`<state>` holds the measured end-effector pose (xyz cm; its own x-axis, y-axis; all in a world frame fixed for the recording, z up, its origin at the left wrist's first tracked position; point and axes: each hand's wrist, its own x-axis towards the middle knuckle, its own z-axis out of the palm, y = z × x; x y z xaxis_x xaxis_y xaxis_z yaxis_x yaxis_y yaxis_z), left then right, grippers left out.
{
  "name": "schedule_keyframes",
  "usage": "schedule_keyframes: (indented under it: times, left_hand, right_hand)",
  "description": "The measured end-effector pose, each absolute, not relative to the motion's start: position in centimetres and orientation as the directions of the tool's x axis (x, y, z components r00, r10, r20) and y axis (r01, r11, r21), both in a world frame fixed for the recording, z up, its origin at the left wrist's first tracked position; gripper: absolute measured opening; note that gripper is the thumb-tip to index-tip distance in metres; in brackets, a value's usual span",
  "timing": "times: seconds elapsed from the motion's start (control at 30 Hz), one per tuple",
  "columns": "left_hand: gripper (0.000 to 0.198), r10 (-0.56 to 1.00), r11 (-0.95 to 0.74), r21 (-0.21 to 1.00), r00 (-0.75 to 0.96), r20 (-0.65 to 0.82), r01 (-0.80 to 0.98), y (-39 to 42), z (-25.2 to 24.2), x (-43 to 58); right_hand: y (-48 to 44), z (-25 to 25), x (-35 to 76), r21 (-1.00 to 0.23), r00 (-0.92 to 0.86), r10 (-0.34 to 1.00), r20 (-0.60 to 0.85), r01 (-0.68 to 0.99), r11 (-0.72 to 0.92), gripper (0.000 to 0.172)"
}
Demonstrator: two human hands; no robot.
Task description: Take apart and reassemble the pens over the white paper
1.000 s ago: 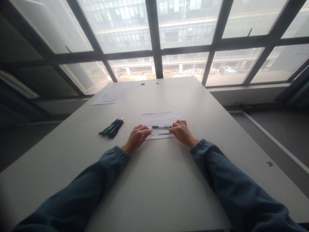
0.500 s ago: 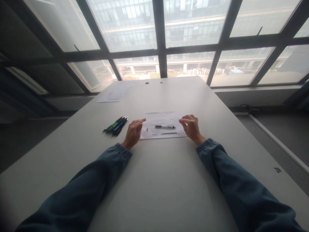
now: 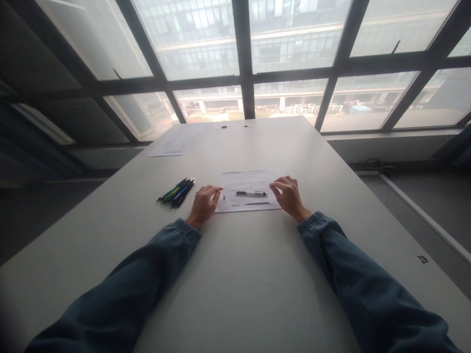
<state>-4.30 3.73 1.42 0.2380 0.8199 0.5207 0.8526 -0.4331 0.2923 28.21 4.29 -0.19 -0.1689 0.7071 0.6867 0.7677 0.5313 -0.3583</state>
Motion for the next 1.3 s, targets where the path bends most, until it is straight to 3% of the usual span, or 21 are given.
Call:
schedule_keyframes:
  times: [0.2,0.6,0.8,1.1,1.3]
  left_hand:
    - [0.020,0.785,-0.509,0.269,0.313,0.534,0.817,3.5,1.9,-4.2]
    - [0.023,0.740,-0.634,0.179,0.522,0.423,0.753,3.1,1.7,-3.6]
    - [0.019,0.734,-0.652,0.181,0.553,0.394,0.736,3.2,1.6,-3.5]
    - [0.019,0.728,-0.669,0.178,0.586,0.356,0.722,3.5,2.1,-3.5]
    - [0.020,0.710,-0.668,0.151,0.564,0.421,0.729,3.3,2.3,-3.4]
  right_hand:
    - [3.8,0.2,27.7,-0.351,-0.200,0.702,0.684,0.753,0.557,0.020]
    - [3.2,1.2,26.9,-0.259,-0.544,0.677,0.497,0.652,0.713,0.015]
    - [2.9,1.5,26.8,-0.248,-0.563,0.688,0.458,0.663,0.707,0.012]
    - [2.5,2.6,26.2,-0.118,-0.604,0.699,0.383,0.719,0.685,0.016]
    - [2.4,2.7,25.8,-0.081,-0.611,0.694,0.382,0.726,0.683,0.019]
